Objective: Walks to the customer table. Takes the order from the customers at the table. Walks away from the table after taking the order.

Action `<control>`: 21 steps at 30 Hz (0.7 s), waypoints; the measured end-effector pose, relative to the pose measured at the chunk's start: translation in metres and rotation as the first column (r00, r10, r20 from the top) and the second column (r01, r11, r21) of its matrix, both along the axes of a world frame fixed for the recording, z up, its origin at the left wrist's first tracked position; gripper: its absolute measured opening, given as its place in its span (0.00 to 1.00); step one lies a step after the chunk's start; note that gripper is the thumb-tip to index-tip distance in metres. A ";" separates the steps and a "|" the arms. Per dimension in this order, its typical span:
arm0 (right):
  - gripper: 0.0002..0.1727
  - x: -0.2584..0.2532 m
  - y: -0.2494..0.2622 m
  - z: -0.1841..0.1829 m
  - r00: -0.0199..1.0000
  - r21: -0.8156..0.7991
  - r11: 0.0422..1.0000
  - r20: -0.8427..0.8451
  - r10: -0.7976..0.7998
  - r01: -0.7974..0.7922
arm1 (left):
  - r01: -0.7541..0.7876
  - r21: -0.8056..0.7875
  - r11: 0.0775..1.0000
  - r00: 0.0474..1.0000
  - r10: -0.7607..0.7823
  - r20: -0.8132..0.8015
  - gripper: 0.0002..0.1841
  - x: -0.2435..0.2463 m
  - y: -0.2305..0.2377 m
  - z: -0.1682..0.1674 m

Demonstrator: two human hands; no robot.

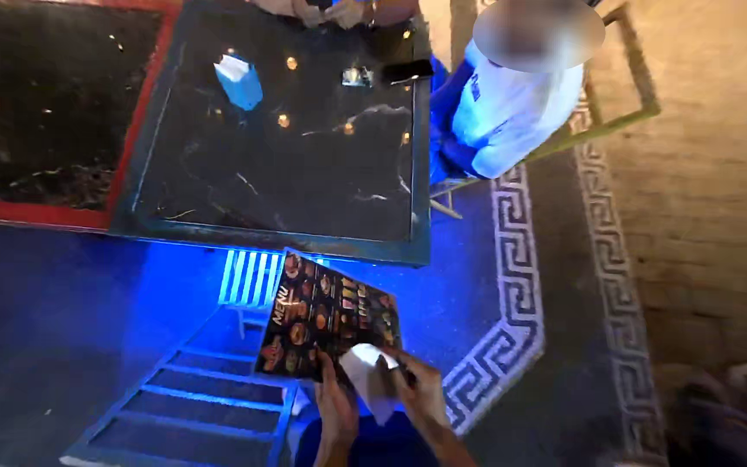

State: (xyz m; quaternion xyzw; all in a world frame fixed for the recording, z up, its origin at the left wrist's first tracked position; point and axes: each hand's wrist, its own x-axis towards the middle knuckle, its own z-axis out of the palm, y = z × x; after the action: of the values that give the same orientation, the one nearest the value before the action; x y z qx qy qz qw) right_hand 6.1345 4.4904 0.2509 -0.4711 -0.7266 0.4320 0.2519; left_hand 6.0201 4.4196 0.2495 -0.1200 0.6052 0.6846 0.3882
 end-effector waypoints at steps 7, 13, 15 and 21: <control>0.25 0.020 0.186 -0.004 0.978 -0.072 0.984 0.117 0.170 -0.163 | -0.113 0.021 0.993 0.993 0.112 0.033 0.25 -0.022 0.112 -0.018; 0.24 -0.005 0.255 0.018 0.983 -0.085 0.980 0.021 0.183 -0.180 | -0.108 0.091 0.990 0.994 0.107 0.024 0.30 -0.060 0.188 -0.045; 0.22 -0.013 0.272 0.021 0.979 -0.140 0.969 -0.056 0.198 -0.204 | -0.123 0.069 0.990 0.992 0.121 0.033 0.33 -0.076 0.214 -0.064; 0.20 -0.056 0.349 0.009 0.975 -0.160 0.971 0.111 0.195 -0.176 | 0.002 -0.132 0.991 1.000 -0.003 -0.003 0.34 -0.136 0.303 -0.097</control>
State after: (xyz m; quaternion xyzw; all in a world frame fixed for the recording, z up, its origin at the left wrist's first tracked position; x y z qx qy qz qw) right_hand 6.0789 4.8392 0.2602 -0.4447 -0.7476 0.4764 0.1282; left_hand 5.8843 4.7228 0.1526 -0.1434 0.6501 0.6427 0.3792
